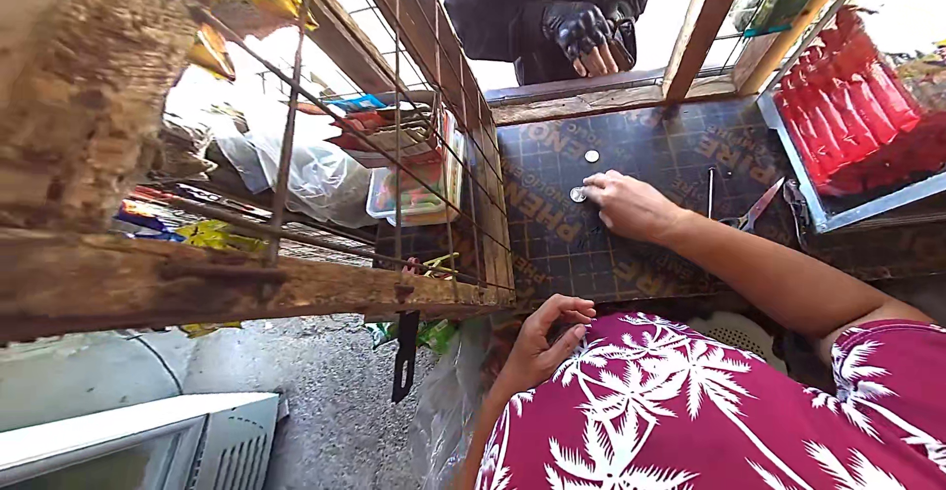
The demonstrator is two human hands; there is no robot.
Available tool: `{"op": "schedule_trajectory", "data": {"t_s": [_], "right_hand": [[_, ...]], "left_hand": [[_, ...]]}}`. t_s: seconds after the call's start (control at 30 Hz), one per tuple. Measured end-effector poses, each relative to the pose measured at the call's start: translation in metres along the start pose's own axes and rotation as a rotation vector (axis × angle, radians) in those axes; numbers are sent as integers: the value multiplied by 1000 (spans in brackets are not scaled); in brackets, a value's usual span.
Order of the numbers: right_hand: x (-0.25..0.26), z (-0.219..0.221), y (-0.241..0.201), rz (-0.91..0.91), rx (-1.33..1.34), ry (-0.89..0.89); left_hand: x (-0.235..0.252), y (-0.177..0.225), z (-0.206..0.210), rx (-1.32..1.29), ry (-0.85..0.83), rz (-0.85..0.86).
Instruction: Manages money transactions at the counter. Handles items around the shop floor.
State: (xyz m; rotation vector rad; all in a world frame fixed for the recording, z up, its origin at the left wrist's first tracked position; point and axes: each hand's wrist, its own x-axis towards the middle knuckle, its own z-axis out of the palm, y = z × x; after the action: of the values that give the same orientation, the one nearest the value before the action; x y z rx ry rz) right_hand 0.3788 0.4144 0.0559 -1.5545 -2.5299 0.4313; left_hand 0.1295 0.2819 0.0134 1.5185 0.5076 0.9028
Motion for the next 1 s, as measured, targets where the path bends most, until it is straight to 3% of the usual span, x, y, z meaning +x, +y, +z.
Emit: {"op": "schedule_trajectory", "data": {"t_s": [0.1,0.2,0.37,0.57,0.73,1.0], "right_hand": [[24,-11,26,33,66,76],[47,-15,52,16,49,-22],[42,-17,48,-79,112,-89],[33,-24,43,-46,242,-93],[32,-17,33,-74,220,-119],[34,-28,29,-13,282,-264]], "left_hand": [[-2,2,2,0,5,-9],[-2,4,3,10,5,-4],[15,9,1,135,70,2],[68,14,-8,682,133,40],[106,-5,-11,1046,100,-81],[143,-15,-14,1155,164,-270]]}}
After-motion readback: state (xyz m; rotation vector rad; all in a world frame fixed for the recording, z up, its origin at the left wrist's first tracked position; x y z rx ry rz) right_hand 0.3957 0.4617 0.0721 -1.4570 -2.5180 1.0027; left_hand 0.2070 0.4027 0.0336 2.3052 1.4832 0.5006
